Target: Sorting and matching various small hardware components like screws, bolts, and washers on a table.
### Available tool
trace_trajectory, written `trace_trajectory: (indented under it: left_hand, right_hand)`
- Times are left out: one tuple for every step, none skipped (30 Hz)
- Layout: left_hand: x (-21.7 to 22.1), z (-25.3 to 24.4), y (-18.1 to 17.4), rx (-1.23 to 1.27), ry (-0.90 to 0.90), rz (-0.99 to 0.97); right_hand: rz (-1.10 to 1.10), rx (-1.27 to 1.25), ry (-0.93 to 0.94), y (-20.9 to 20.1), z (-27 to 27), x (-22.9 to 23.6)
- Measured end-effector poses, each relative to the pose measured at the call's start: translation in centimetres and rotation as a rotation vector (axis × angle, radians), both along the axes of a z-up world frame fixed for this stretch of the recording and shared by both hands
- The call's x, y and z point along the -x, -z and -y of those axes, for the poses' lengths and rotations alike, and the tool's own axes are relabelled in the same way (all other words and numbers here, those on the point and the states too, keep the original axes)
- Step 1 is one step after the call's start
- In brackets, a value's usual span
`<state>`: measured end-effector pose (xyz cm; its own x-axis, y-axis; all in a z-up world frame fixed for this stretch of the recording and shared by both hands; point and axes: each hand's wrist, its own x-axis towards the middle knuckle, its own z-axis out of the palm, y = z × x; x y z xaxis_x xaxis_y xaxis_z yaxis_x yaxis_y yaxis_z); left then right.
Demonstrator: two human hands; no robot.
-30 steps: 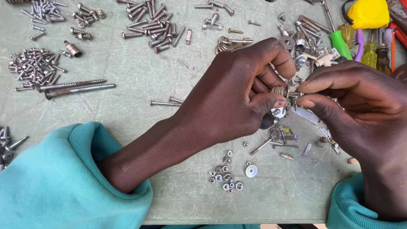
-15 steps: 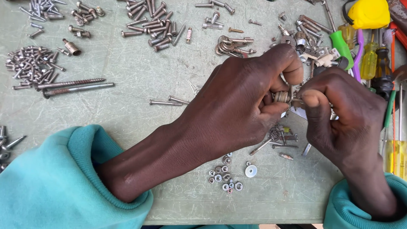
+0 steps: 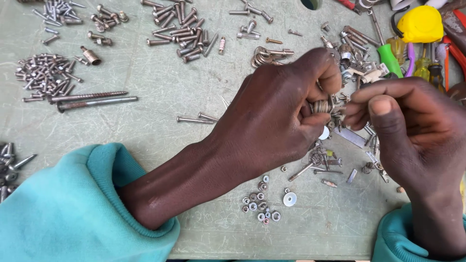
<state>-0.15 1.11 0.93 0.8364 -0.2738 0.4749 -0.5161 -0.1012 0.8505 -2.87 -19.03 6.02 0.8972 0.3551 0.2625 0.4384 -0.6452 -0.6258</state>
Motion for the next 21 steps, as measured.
trace_trajectory:
  left_hand:
    - [0.0,-0.2,-0.1,0.041,-0.023,0.033]
    - [-0.1,-0.4,-0.3,0.082,-0.046,0.067]
    - [-0.4,-0.6,-0.3,0.081,-0.044,0.066]
    - [-0.7,-0.7,-0.2,0.098,-0.083,0.078]
    - [-0.9,-0.8,-0.2,0.114,-0.120,0.090]
    - [-1.1,-1.0,-0.2,0.112,-0.117,0.089]
    - [-1.4,-1.1,-0.2,0.155,-0.138,0.078]
    - [-1.7,-1.3,-0.3,0.199,-0.159,0.066]
    - [-1.9,-1.4,-0.2,0.199,-0.161,0.068]
    - [-2.1,-1.4,-0.1,0.195,-0.181,0.081]
    - [-2.3,-1.5,0.1,0.192,-0.202,0.095]
    - [-2.1,-1.4,0.0,0.193,-0.204,0.098]
    - [-2.0,-1.3,0.0,0.203,-0.184,0.088]
    - [-1.8,-1.2,0.0,0.213,-0.165,0.077]
    - [-1.7,-1.2,0.1,0.212,-0.163,0.077]
    - [-1.5,-1.1,0.2,0.199,-0.144,0.084]
    - [-1.6,-0.9,0.3,0.188,-0.118,0.095]
    - [-1.3,-0.9,0.2,0.190,-0.109,0.098]
    - [-1.2,-0.9,0.1,0.174,-0.103,0.075]
    - [-1.1,-1.0,-0.1,0.159,-0.097,0.053]
    - [-1.0,-0.9,-0.3,0.158,-0.096,0.057]
  right_hand:
    - [0.045,0.043,0.035,0.4,0.5,-0.1]
    - [0.090,0.087,0.070,0.9,1.1,-0.3]
    - [0.089,0.086,0.072,0.9,1.2,-0.6]
    - [0.150,0.215,0.001,0.8,1.4,-0.9]
    - [0.207,0.343,-0.068,0.8,1.5,-1.1]
    - [0.205,0.341,-0.065,1.0,0.8,-1.2]
    - [0.190,0.335,-0.167,1.2,0.2,-1.4]
    - [0.173,0.329,-0.269,1.3,-0.6,-1.5]
    - [0.175,0.329,-0.271,1.6,-0.9,-1.5]
    - [0.167,0.353,-0.288,1.8,-1.2,-1.4]
    - [0.159,0.379,-0.305,2.1,-1.6,-1.4]
    - [0.162,0.379,-0.307,2.2,-1.7,-1.3]
    - [0.170,0.438,-0.273,2.4,-1.8,-1.2]
    - [0.178,0.495,-0.238,2.6,-1.9,-1.1]
    - [0.177,0.495,-0.236,2.7,-2.0,-1.1]
    - [0.175,0.512,-0.244,2.8,-2.0,-1.1]
    - [0.174,0.532,-0.243,2.8,-2.0,-1.2]
    - [0.175,0.534,-0.233,2.4,-1.7,-1.1]
    - [0.109,0.438,-0.201,1.9,-1.5,-1.2]
    - [0.045,0.340,-0.169,1.4,-1.4,-1.2]
    - [0.049,0.340,-0.168,1.0,-0.7,-1.0]
